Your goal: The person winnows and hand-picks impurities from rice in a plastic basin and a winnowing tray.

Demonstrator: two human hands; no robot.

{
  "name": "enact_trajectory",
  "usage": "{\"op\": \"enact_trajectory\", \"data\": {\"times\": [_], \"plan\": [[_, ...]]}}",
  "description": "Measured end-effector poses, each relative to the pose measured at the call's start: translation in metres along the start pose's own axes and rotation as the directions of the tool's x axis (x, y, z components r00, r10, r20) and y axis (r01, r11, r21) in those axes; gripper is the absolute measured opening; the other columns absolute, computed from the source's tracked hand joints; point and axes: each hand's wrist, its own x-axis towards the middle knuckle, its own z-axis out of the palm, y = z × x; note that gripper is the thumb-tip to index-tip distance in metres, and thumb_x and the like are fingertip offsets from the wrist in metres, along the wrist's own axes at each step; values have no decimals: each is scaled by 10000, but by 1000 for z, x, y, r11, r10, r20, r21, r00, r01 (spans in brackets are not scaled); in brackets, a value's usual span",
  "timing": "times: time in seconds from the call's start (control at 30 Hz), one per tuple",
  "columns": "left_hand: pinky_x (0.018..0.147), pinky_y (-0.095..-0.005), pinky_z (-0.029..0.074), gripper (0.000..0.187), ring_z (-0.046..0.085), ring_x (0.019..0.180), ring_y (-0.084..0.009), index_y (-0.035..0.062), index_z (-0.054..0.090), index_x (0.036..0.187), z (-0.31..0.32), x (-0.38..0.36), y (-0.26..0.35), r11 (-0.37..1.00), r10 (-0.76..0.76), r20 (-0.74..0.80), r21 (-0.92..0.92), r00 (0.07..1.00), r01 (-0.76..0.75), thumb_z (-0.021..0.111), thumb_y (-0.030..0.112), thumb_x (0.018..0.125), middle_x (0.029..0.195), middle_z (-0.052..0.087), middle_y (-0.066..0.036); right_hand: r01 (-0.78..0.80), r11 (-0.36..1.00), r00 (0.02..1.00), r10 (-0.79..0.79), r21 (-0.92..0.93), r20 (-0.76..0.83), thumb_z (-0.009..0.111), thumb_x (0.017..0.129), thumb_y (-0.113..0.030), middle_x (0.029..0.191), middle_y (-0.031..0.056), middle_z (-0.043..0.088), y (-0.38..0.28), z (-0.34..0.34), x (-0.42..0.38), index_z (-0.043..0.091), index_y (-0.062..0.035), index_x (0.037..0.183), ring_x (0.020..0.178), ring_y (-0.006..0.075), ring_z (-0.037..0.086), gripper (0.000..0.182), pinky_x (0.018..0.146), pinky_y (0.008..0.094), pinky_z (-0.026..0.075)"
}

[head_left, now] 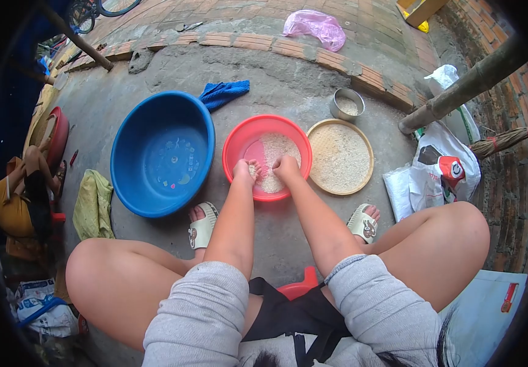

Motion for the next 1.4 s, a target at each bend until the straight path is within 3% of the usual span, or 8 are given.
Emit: {"op": "enact_trajectory", "data": {"times": [0.13,0.23,0.43,0.67,1.0,1.2,1.33,1.4], "plan": [[527,-324,487,220,542,578,-220,19,509,856,3,-1,-3,993,48,-50,108,998,-42,332,144,823,712,554,-108,35,896,988,35,443,-149,654,645,-87,717,140,648,-43,6,-7,670,-34,769,635,218,637,135,617,326,498],[506,-312,479,214,543,556,-221,7,513,851,9,8,-10,995,95,-23,32,995,-95,346,136,813,703,555,-106,-13,900,963,-106,437,248,619,658,-71,705,132,647,-61,-1,-3,662,-23,732,644,286,630,98,658,356,505],[482,-304,474,200,547,552,-220,-17,506,858,6,8,-1,1000,-7,100,-4,995,8,367,114,798,697,553,-117,51,997,910,-74,-66,-407,599,708,-76,975,127,578,-48,-27,11,609,-52,913,976,271,531,206,802,371,462],[489,-310,488,210,548,556,-228,-28,505,880,-4,5,-1,999,16,-2,45,1000,-16,370,111,798,700,550,-141,189,941,951,-247,-280,-187,572,713,-31,999,157,533,2,-11,9,576,-33,881,970,305,530,168,805,398,460],[586,-387,495,233,580,662,-264,18,548,757,-8,30,-6,986,131,-118,121,984,-117,344,126,794,761,580,-145,75,964,983,-29,255,-181,577,662,-61,776,211,617,-77,14,-22,671,-33,776,755,334,608,150,700,394,478],[482,-331,428,264,532,566,-173,60,548,731,-1,11,1,980,97,-93,183,991,-79,342,209,803,675,567,-73,161,954,915,-240,252,323,506,672,-81,780,175,636,-66,-12,11,665,-51,821,767,273,631,220,668,359,484],[377,-264,337,261,442,420,-139,68,555,723,14,6,3,956,30,-41,294,999,-16,365,224,811,558,517,-40,-207,861,975,223,464,22,535,759,-158,733,126,635,-58,-24,14,632,-13,867,717,152,623,205,620,311,485],[361,-223,323,185,436,408,-115,86,516,698,43,-17,-7,800,302,-17,549,953,-243,397,190,795,548,507,-39,-462,455,857,451,761,251,460,807,-235,1005,210,600,-42,-12,23,605,-26,959,898,283,605,297,707,393,484]]}}
